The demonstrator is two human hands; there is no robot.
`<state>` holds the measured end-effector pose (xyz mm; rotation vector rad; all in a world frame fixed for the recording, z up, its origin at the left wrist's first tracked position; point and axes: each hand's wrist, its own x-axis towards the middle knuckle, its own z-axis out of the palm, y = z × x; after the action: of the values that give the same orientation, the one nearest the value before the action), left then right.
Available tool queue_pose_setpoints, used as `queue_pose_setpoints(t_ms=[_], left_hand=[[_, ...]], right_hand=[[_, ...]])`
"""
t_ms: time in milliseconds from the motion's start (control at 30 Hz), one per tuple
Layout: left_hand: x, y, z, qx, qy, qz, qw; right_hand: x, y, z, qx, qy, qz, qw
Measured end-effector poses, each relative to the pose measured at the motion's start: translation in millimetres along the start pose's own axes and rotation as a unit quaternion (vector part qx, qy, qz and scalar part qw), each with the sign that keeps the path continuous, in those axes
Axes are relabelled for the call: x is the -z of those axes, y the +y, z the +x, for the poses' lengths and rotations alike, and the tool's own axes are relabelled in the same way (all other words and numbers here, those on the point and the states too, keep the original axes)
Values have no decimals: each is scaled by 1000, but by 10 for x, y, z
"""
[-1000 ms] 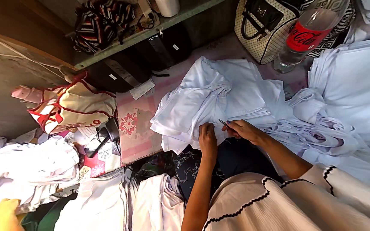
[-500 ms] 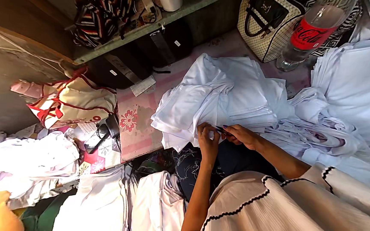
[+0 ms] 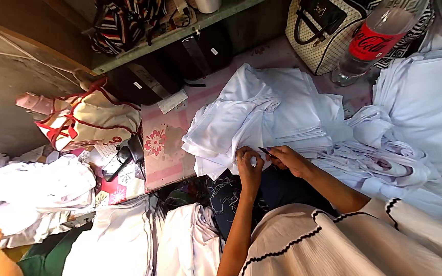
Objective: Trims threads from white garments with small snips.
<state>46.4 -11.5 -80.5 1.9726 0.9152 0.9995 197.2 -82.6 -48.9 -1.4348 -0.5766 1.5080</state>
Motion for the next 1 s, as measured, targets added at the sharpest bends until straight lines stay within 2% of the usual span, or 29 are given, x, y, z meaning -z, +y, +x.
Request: queue_pose_setpoints(t_ms=[100, 167, 233, 300, 333, 367, 433, 500, 633, 733, 767, 833, 900, 1000], left_hand=[[70, -34, -88, -15, -49, 4, 999], [205, -26, -184, -16, -174, 12, 985], [365, 50, -260, 23, -337, 45, 940], [499, 193, -251, 73, -433, 71, 896], [553, 290, -214, 82, -422, 81, 899], [585, 388, -160, 81, -371, 94, 920], [561, 522, 9, 78, -238, 144, 957], [407, 449, 179, 76, -128, 194, 970], [241, 145, 185, 29, -60, 225, 972], [415, 365, 84, 107, -122, 227, 960], [442, 399, 67, 125, -128, 215, 960], [396, 355, 66, 108, -73, 139, 982], [284, 292, 109, 102, -41, 1, 994], [58, 200, 160, 103, 19, -162, 981]], right_hand=[[72, 1, 41, 6, 35, 21, 999], [142, -18, 31, 19, 34, 26, 999], [173, -63, -21, 53, 26, 13, 998], [144, -88, -68, 116, 34, -30, 992], [111, -91, -78, 150, 45, -65, 986], [76, -93, -78, 180, 54, -106, 976], [-3, -109, -60, 213, 69, -201, 954], [-97, -124, -20, 211, 84, -299, 927], [-205, -148, 53, 204, 131, -425, 872], [-173, -111, 66, 240, 173, -445, 845], [-165, -88, 72, 258, 185, -449, 835], [-159, -63, 84, 280, 189, -446, 829], [-163, -79, 75, 265, 165, -423, 851], [-154, -132, 74, 235, 137, -386, 882]])
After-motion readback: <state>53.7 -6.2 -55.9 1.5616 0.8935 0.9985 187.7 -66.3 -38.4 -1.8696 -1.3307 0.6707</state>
